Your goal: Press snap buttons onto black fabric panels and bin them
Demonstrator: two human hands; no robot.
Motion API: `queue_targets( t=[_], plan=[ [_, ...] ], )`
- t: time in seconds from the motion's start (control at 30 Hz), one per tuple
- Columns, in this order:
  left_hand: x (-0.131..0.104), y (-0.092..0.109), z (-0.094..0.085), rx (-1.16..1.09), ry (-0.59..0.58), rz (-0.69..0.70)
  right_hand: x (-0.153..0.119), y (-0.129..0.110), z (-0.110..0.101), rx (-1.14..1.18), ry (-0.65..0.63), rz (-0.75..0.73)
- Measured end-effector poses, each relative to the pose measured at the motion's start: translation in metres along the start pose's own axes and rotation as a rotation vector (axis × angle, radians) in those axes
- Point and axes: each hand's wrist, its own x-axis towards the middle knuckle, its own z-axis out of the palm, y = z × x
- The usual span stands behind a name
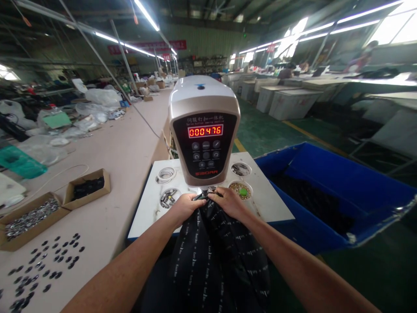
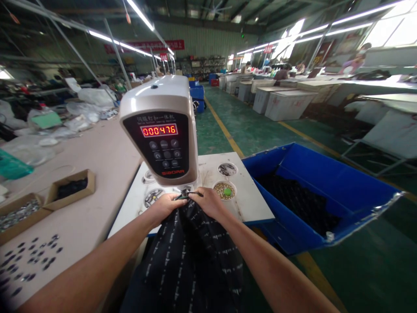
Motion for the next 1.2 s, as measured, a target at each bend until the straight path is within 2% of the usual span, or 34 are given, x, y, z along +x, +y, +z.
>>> queue_targets(
  t=[0.2, 0.7, 0.93, 1.2],
  plan=[
    [0.006, 0.004, -0.002, -0.016, 0.008, -0.032, 0.006, 0.004, 0.002, -0.036, 0.016, 0.001],
    [0.018, -0.004, -0.017, 0.053, -0.03, -0.108, 0.005, 0.005, 0.005, -0.04, -0.01, 0.018],
    [0.015, -0.017, -0.023, 0.126, 0.033, 0.086, 0.0, 0.017, 0.014, -0.08, 0.023, -0.037],
    [0.018, -0.012, -0.034, 0.196, -0.098, 0.139, -0.001, 0.024, 0.014, -0.137, -0.011, -0.071]
  ],
)
